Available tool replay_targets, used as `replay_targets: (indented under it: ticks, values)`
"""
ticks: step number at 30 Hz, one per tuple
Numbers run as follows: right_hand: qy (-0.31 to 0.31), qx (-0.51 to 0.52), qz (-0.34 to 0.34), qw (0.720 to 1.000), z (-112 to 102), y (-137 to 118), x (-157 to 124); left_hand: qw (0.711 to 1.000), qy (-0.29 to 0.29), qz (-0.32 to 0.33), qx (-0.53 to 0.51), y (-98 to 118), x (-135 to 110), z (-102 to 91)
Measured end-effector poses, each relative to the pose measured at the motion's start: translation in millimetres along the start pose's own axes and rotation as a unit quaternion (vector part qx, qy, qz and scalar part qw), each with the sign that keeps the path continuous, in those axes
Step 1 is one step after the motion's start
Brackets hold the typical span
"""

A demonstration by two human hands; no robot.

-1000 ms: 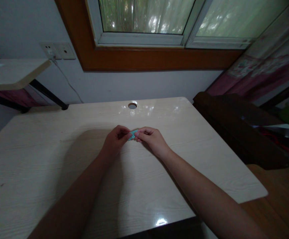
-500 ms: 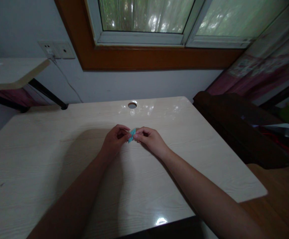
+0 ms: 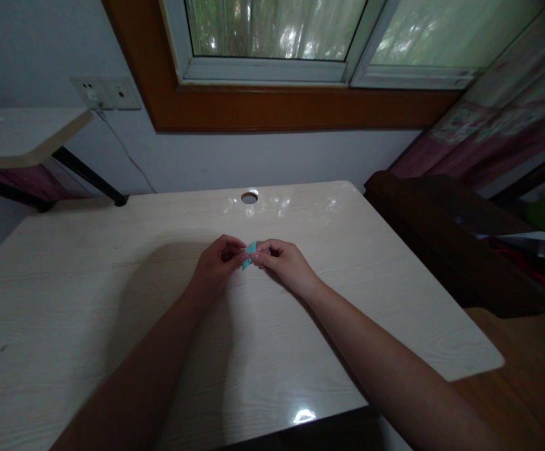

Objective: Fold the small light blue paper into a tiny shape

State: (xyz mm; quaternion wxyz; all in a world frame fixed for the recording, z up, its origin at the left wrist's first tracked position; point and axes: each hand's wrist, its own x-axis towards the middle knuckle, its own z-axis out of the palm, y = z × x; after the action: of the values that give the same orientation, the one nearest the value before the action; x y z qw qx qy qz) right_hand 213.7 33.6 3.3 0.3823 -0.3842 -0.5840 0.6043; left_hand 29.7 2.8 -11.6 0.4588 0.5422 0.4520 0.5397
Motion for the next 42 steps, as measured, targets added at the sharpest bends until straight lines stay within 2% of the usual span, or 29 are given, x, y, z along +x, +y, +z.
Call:
replay_targets:
  ticks: [14, 20, 25, 31, 42]
  values:
    - [-0.006, 0.023, 0.001, 1.000, -1.7, 1.5, 0.7, 0.999, -0.017, -0.022, -0.032, 3.4, 2.0, 0.3]
    - [0.002, -0.011, 0.000, 1.000, -1.3, -4.5, -2.3, 0.998, -0.031, -0.026, -0.040, 1.8, 1.8, 0.3]
    - [0.033, -0.061, -0.056, 0.996, -1.2, -4.0, -3.9, 0.997, -0.046, -0.033, -0.052, 2.3, 1.6, 2.1]
    - [0.075, -0.173, -0.136, 0.973, 1.0, -7.5, -6.5, 0.997, -0.044, -0.033, -0.062, 1.0, 2.0, 2.8]
    - [0.053, -0.213, -0.174, 0.960, 2.5, -9.2, -7.5, 0.996, -0.072, -0.045, -0.027, 4.1, 0.3, 2.2]
